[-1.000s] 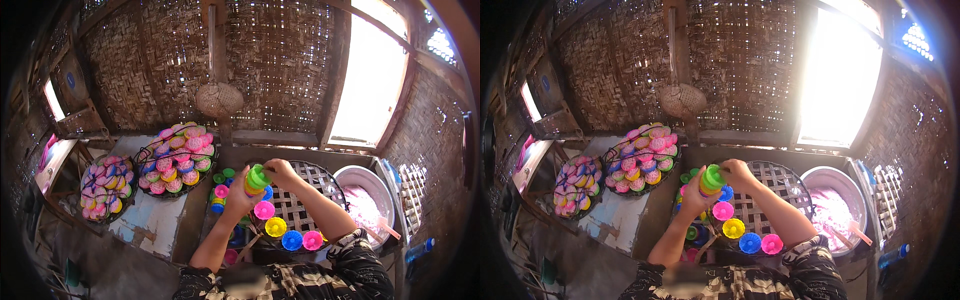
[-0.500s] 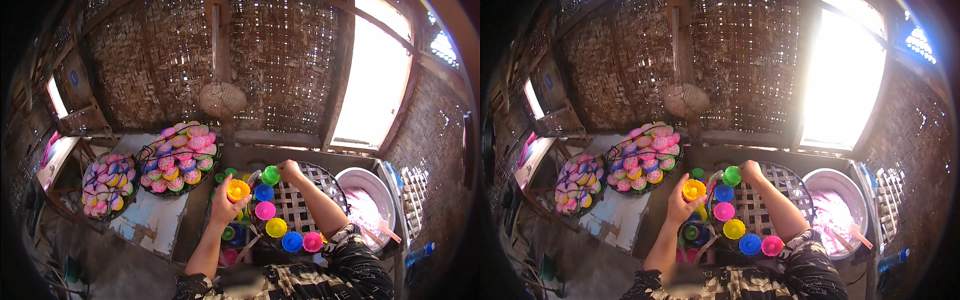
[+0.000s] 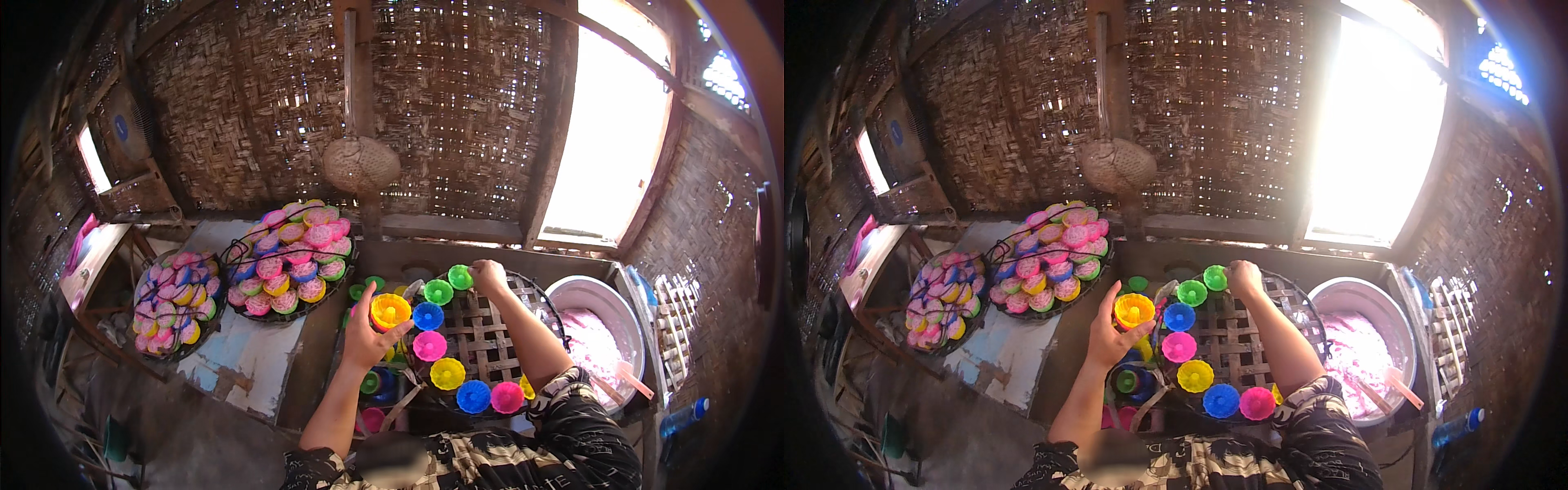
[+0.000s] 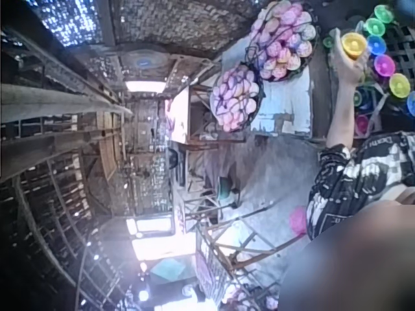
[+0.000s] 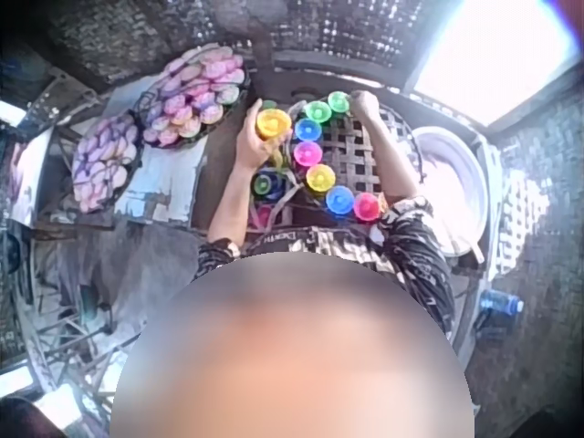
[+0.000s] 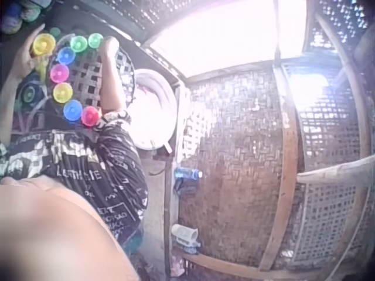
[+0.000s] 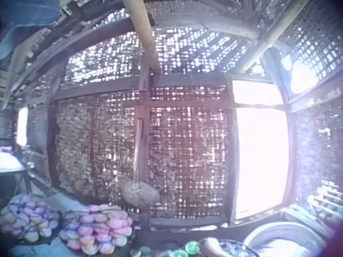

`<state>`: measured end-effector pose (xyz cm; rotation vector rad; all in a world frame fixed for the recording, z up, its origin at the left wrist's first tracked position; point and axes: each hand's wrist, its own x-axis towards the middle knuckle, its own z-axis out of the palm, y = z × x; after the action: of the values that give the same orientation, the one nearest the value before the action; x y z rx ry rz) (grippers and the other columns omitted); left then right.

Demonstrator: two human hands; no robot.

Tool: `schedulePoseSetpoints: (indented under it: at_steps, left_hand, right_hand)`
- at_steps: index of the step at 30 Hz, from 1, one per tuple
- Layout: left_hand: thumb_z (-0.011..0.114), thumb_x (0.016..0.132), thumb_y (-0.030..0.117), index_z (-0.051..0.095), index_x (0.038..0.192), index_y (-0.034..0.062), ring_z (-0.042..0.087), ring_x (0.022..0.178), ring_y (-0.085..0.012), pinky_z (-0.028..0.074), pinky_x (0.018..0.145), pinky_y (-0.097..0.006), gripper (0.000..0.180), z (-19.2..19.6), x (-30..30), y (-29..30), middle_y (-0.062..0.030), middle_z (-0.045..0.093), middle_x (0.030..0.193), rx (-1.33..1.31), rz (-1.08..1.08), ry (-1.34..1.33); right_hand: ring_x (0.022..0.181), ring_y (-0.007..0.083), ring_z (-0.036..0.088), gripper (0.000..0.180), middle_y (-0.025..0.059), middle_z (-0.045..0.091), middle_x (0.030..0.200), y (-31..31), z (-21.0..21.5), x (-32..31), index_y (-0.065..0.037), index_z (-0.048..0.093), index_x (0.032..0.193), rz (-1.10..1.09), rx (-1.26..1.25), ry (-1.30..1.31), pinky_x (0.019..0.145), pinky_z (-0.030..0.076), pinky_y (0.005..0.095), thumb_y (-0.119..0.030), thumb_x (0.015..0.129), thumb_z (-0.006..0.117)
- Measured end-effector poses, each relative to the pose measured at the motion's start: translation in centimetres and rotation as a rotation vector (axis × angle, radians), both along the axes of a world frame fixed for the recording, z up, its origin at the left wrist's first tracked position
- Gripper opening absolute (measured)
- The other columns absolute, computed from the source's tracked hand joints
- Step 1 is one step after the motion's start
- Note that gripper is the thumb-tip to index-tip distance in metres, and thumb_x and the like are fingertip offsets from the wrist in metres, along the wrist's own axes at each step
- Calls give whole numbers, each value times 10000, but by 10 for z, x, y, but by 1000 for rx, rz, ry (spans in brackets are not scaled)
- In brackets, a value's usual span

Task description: The person removes pink fluffy items from colorful plastic molds and places the molds into a green basin. They then arrange the empty molds into a circular woven tray. Finally, they use a wooden tool to scoop pink paste from a bucket and fill the molds in the tray.

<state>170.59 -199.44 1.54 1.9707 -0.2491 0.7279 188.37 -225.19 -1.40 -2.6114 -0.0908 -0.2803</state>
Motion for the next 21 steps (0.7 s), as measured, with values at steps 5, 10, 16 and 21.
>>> schedulePoseSetpoints:
  at_steps: [5, 10, 16, 21]
  left_hand:
    - [827, 653, 289, 318, 1349, -12, 603, 985, -199, 473, 866, -324, 913, 8, 4, -16, -147, 601, 1079, -27, -99, 19]
    - [825, 630, 331, 171, 1424, 35, 481, 1177, -239, 411, 973, -337, 1070, 12, 13, -31, -199, 456, 1302, 127, -111, 21]
    - [801, 674, 136, 160, 1436, 64, 424, 1231, -258, 415, 981, -383, 999, 13, 15, -39, -178, 368, 1378, -173, -442, 118]
    - [784, 703, 146, 209, 1424, 59, 418, 1236, -257, 415, 964, -409, 926, 17, 6, -34, -162, 410, 1356, -18, -212, -21]
  right_hand:
    - [903, 237, 624, 393, 141, 624, 1074, 42, 61, -59, -66, 616, 1112, 489, 382, 100, 742, 516, 348, -352, 841, 618]
    - [952, 181, 605, 405, 107, 591, 1095, 65, 75, -100, -14, 476, 1254, 693, 857, 668, 734, 553, 310, -238, 921, 528]
    - [923, 195, 625, 328, 106, 587, 1089, 39, 63, -87, -16, 506, 1212, 616, 1019, 754, 714, 573, 331, -30, 885, 485]
    - [771, 244, 658, 373, 153, 619, 977, 2, 65, -44, 0, 571, 1138, 259, 688, 277, 590, 589, 339, 53, 792, 440]
